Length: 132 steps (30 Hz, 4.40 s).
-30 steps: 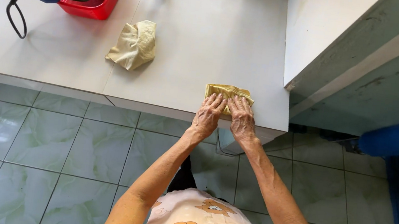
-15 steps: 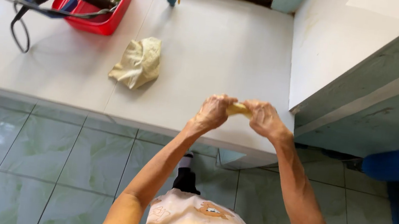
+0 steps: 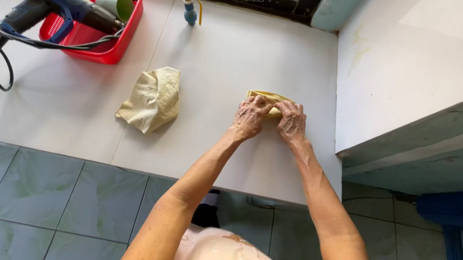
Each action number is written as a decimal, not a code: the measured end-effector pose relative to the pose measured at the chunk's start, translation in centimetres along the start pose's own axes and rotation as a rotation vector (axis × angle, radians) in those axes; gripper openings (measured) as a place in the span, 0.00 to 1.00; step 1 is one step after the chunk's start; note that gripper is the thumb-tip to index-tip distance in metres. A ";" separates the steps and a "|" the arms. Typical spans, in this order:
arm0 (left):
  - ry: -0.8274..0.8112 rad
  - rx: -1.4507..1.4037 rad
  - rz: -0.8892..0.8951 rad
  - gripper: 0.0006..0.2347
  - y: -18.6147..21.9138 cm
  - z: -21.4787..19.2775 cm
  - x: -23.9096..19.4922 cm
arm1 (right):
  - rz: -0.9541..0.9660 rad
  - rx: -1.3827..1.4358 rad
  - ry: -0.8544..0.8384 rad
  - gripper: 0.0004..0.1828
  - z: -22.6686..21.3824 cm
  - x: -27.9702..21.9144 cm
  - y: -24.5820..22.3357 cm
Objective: Cleaning a white counter surface and a metal pipe joint using a cloth.
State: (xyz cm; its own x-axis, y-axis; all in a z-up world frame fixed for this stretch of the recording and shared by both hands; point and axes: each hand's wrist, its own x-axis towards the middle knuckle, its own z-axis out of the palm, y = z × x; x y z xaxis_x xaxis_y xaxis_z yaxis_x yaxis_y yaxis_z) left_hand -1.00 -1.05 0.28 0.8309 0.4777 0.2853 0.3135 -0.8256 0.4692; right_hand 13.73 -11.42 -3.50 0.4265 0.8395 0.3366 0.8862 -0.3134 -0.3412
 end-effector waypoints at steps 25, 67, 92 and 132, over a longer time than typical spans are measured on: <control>-0.105 -0.031 -0.046 0.12 9.6 0.4 -23.6 | 0.007 0.018 -0.266 0.13 -3.1 -23.6 -5.8; -0.102 0.107 0.034 0.28 -24.7 0.7 29.0 | -0.133 -0.002 -0.071 0.29 10.9 34.3 3.3; 0.031 0.122 -0.006 0.25 -12.4 -0.2 3.6 | -0.021 0.098 -0.035 0.15 6.1 11.9 -6.3; 0.070 -0.206 0.039 0.22 -1.6 -14.7 -11.6 | -0.055 0.349 -0.095 0.15 -8.9 -4.2 -17.9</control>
State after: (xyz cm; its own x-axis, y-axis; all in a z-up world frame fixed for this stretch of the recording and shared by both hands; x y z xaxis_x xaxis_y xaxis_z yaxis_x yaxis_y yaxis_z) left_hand -17.89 -0.85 8.53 0.8041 0.4725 0.3607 0.1752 -0.7682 0.6157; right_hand -2.31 -13.28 8.95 0.3464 0.8937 0.2853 0.7851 -0.1097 -0.6096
